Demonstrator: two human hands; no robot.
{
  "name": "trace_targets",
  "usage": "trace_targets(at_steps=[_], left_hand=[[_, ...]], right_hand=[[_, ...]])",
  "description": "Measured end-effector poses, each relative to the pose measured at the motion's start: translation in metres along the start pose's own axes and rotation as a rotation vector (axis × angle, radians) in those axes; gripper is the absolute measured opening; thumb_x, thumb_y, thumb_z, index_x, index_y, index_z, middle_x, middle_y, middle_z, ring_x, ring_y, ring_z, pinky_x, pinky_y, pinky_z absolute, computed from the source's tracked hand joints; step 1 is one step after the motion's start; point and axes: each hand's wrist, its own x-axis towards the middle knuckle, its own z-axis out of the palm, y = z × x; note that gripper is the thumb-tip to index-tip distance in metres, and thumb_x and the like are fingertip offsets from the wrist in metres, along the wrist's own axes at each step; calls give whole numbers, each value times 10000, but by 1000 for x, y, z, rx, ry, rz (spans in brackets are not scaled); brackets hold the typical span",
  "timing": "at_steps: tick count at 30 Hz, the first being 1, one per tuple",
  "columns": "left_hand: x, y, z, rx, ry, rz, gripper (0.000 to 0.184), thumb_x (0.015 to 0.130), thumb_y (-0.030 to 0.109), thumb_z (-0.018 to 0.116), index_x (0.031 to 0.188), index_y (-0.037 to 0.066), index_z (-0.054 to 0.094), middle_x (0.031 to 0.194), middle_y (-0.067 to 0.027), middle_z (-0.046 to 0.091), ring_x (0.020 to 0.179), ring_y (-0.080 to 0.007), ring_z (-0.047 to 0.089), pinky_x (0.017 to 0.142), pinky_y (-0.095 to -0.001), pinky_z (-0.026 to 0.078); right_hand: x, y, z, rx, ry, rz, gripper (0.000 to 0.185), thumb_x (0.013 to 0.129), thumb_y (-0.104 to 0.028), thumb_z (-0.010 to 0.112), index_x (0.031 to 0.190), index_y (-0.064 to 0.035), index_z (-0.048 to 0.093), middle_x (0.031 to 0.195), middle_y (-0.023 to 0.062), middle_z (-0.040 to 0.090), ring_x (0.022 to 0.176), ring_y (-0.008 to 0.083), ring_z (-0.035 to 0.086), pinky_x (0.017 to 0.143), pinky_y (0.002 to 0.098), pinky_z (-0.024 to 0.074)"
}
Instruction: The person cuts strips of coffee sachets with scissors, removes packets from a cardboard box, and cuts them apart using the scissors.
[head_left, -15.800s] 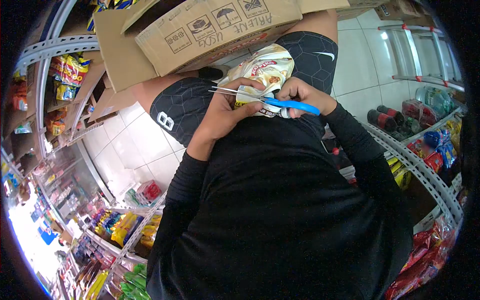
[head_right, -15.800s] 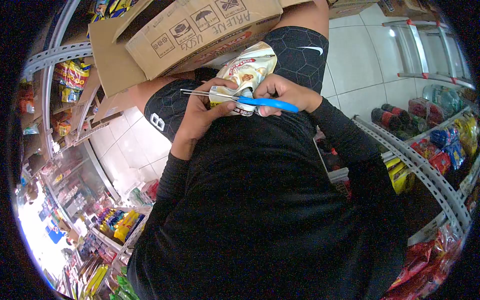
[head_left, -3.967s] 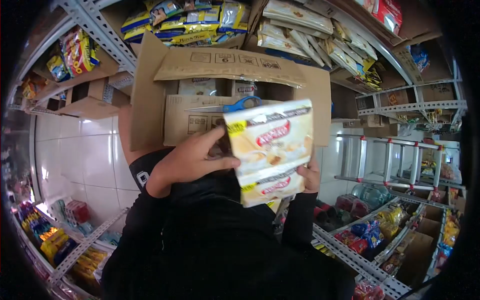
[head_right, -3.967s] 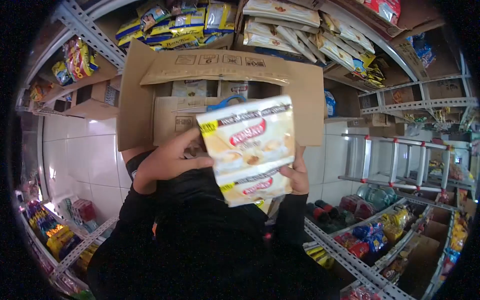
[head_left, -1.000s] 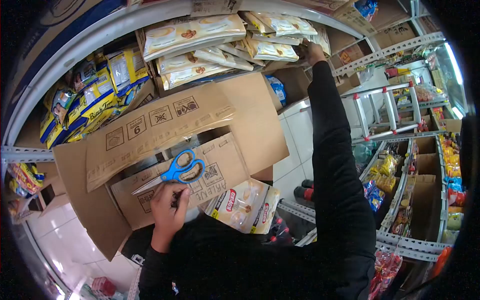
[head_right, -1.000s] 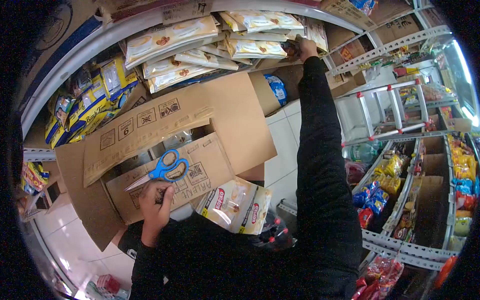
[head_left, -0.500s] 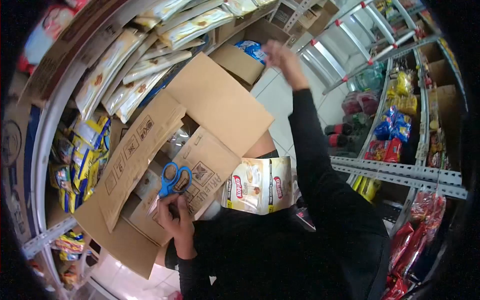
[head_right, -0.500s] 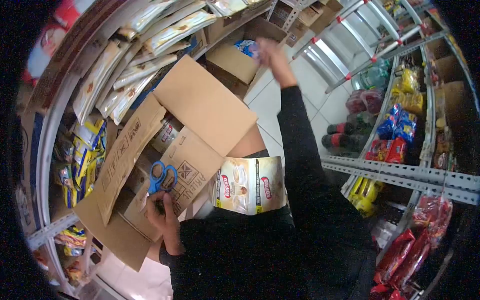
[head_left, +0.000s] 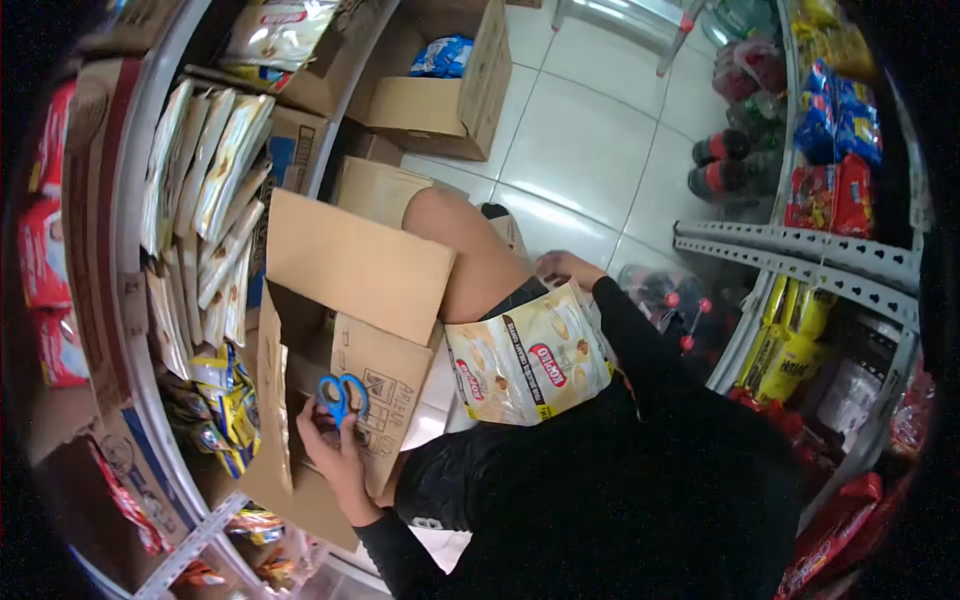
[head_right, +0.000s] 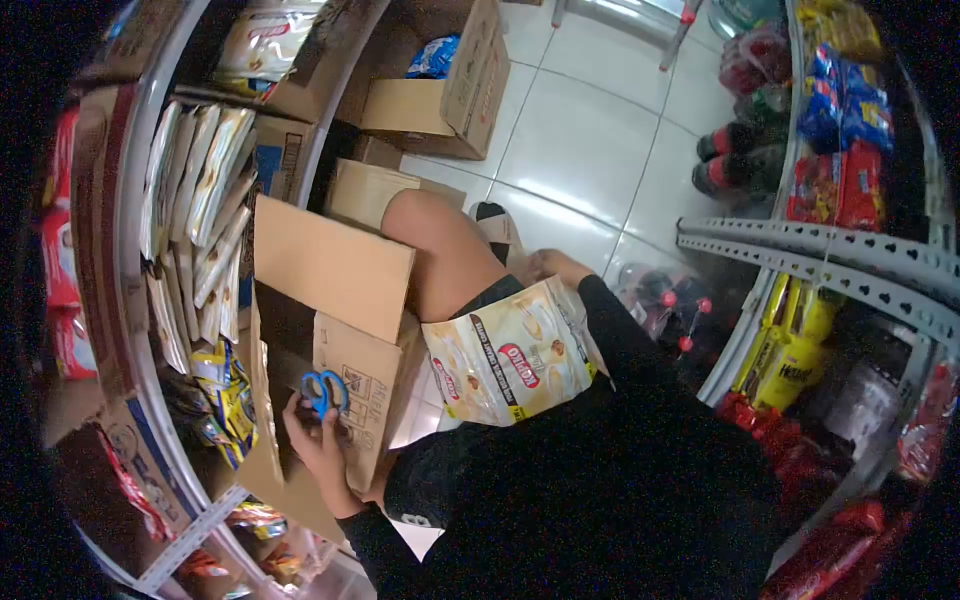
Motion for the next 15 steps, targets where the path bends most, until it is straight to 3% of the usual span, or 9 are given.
trace_targets(at_steps=[1, 3, 5, 6, 7, 9, 12, 13, 15], left_hand=[[2, -6, 2, -124, -32, -90, 547, 738, -16, 703, 1233, -10, 470, 989, -63, 496, 828, -152, 485, 776, -267, 424], [7, -7, -2, -50, -150, -213, 563, 730, -22, 713, 1232, 4, 458, 996, -56, 487, 840, -143, 484, 775, -255, 427], [10, -6, -5, 4, -203, -128, 502, 764, 39, 719, 1202, 12, 476, 1014, -67, 494, 865, -173, 502, 790, -274, 438], [11, -6, -6, 51, -204, -90, 486, 777, 67, 715, 1195, 2, 477, 1023, -88, 500, 882, -198, 506, 806, -298, 437], [10, -8, -7, 96, -207, -56, 473, 790, 95, 711, 1188, -9, 477, 1032, -108, 506, 899, -223, 510, 821, -322, 435], [9, 6, -5, 283, -52, 120, 467, 800, 122, 704, 1184, -15, 477, 1034, -136, 509, 920, -261, 507, 840, -350, 427], [-9, 17, 4, 298, 145, 230, 376, 789, 119, 700, 1095, -14, 529, 1012, -158, 516, 935, -318, 501, 844, -371, 420], [-19, 13, 9, 243, 209, 263, 342, 781, 116, 702, 1058, -10, 547, 988, -149, 523, 923, -319, 507, 833, -374, 425], [-40, 29, 22, 94, 40, 227, 279, 776, 98, 700, 1009, 10, 571, 971, -141, 553, 905, -300, 532, 812, -369, 438]], right_hand=[[-6, -22, 5, 20, 82, 74, 274, 823, -212, 558, 1049, -64, 601, 869, -7, 599, 724, 91, 523, 599, 269, 443], [13, -27, -13, -65, 146, -17, 251, 813, -215, 538, 1007, -82, 624, 819, -14, 596, 642, 87, 515, 555, 236, 426], [15, -58, -21, -38, 227, -132, 257, 832, -227, 543, 1032, -85, 619, 836, -22, 598, 688, 80, 519, 587, 237, 432], [13, -73, -23, 8, 283, -186, 394, 899, -403, 551, 1083, -58, 599, 851, 10, 603, 702, 93, 516, 616, 252, 439], [12, -92, -27, -203, 280, -145, 482, 892, -447, 568, 1173, -55, 559, 965, 56, 612, 836, 145, 556, 755, 294, 462], [-11, -145, -15, -588, 276, -299, 562, 877, -429, 608, 1252, -24, 504, 1094, 147, 602, 1074, 229, 540, 964, 342, 392], [-49, -210, 31, -506, 116, -597, 412, 919, -339, 575, 1161, -6, 545, 1038, 104, 612, 1012, 166, 551, 909, 288, 418], [-61, -224, 44, -511, 20, -571, 379, 924, -323, 571, 1129, -5, 557, 1001, 88, 614, 976, 153, 552, 883, 279, 424], [-77, -243, 69, -537, -172, -526, 319, 934, -291, 562, 1066, -2, 580, 925, 56, 618, 902, 126, 554, 830, 260, 437]])
